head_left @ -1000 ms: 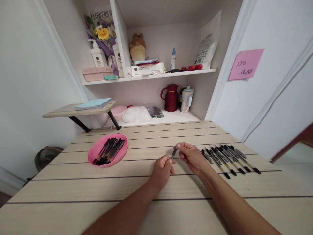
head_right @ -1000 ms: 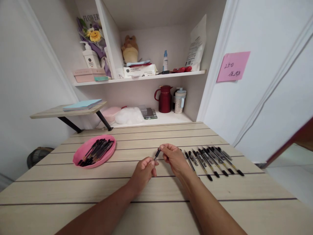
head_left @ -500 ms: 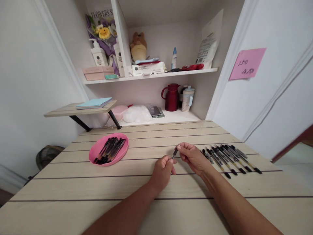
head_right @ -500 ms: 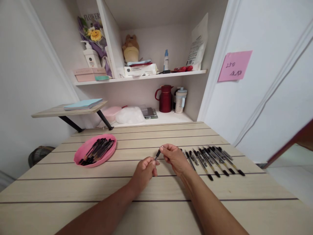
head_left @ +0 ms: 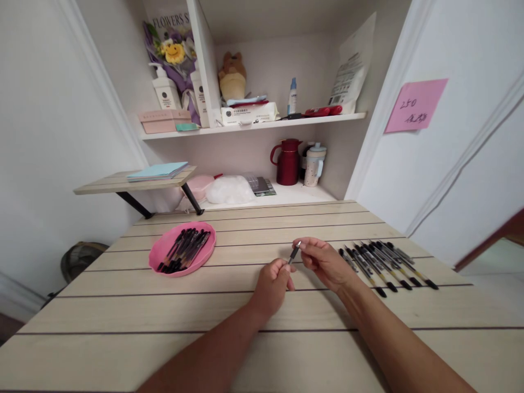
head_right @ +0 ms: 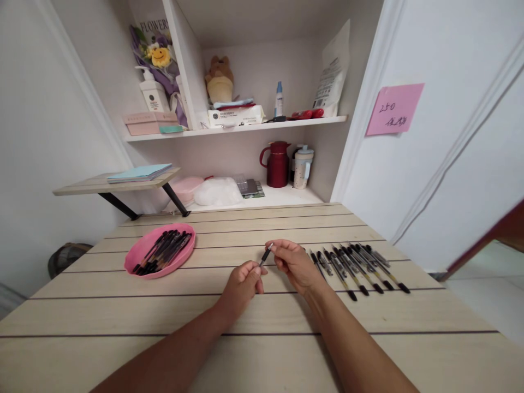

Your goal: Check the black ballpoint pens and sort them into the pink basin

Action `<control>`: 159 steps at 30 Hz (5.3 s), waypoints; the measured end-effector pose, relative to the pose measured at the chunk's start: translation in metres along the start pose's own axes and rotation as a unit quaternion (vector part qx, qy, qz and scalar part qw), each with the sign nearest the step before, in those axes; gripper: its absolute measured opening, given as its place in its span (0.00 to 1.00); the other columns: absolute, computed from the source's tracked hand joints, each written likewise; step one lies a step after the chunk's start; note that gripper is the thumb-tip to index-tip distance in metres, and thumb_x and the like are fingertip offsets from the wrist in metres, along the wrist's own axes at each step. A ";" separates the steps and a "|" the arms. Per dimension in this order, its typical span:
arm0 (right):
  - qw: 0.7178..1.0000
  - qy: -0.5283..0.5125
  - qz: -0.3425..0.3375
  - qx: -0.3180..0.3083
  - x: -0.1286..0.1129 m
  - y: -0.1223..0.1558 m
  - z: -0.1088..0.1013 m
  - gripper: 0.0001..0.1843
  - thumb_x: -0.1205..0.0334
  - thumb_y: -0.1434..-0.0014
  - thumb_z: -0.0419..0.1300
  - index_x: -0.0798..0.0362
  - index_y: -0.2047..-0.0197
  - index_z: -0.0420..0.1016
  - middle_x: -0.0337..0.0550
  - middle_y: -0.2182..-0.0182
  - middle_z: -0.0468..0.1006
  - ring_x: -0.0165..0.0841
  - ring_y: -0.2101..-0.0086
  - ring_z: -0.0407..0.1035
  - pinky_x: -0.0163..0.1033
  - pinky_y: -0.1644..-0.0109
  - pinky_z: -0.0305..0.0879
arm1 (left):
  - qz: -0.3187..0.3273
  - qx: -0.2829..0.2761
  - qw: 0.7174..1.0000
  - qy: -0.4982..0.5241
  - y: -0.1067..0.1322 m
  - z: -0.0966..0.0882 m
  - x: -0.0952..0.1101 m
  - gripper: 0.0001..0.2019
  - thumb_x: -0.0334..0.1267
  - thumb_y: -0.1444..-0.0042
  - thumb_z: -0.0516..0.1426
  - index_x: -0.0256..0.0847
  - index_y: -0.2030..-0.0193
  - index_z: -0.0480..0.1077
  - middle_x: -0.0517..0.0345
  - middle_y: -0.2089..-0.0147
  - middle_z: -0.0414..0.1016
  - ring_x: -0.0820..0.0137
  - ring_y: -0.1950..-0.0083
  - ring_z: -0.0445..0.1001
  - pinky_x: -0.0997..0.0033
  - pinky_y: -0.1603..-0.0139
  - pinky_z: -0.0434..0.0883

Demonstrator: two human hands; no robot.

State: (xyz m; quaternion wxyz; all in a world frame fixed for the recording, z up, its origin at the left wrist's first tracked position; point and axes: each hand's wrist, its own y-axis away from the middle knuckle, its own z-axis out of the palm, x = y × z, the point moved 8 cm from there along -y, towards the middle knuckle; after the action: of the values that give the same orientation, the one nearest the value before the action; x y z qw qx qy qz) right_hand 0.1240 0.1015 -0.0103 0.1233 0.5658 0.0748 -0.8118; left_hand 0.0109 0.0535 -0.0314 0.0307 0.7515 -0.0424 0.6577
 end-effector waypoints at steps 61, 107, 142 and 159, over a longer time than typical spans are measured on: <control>0.989 0.097 -0.067 0.091 -0.017 -0.005 -0.030 0.18 0.52 0.56 0.61 0.55 0.64 0.73 0.41 0.72 0.74 0.21 0.84 0.53 0.31 0.82 0.44 | -0.010 0.002 1.000 -0.010 0.000 -0.001 0.001 0.13 0.42 0.47 0.48 0.36 0.66 0.68 0.64 0.82 0.65 0.79 0.82 0.53 0.77 0.77 0.54; 0.997 0.069 -0.045 -0.009 -0.013 0.003 -0.002 0.18 0.57 0.59 0.67 0.53 0.64 0.71 0.31 0.82 0.67 0.22 0.82 0.60 0.29 0.80 0.52 | -0.002 0.003 1.000 -0.026 -0.004 0.001 -0.005 0.11 0.40 0.51 0.50 0.36 0.69 0.69 0.63 0.81 0.65 0.79 0.81 0.56 0.78 0.77 0.56; 0.834 0.545 -0.053 -0.070 0.009 0.078 -0.021 0.16 0.47 0.50 0.54 0.49 0.72 0.73 0.43 0.74 0.76 0.37 0.71 0.70 0.36 0.68 0.65 | -0.016 0.280 0.867 -0.413 0.000 -0.197 0.081 0.12 0.40 0.49 0.52 0.42 0.63 0.75 0.54 0.60 0.76 0.67 0.61 0.71 0.73 0.63 0.63; 0.835 0.546 -0.067 -0.005 0.026 0.093 -0.044 0.14 0.47 0.48 0.52 0.46 0.69 0.74 0.42 0.67 0.78 0.41 0.64 0.71 0.38 0.60 0.66 | -0.143 0.233 0.766 -0.582 0.014 -0.252 0.043 0.10 0.41 0.51 0.54 0.39 0.65 0.71 0.50 0.63 0.76 0.62 0.62 0.72 0.70 0.68 0.60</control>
State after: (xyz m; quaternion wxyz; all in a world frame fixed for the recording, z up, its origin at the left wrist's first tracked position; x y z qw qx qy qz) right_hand 0.1817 0.0212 -0.0489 0.0108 0.9100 0.1718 -0.3772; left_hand -0.2329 0.0642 0.0447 -0.0822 0.9715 0.2103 0.0724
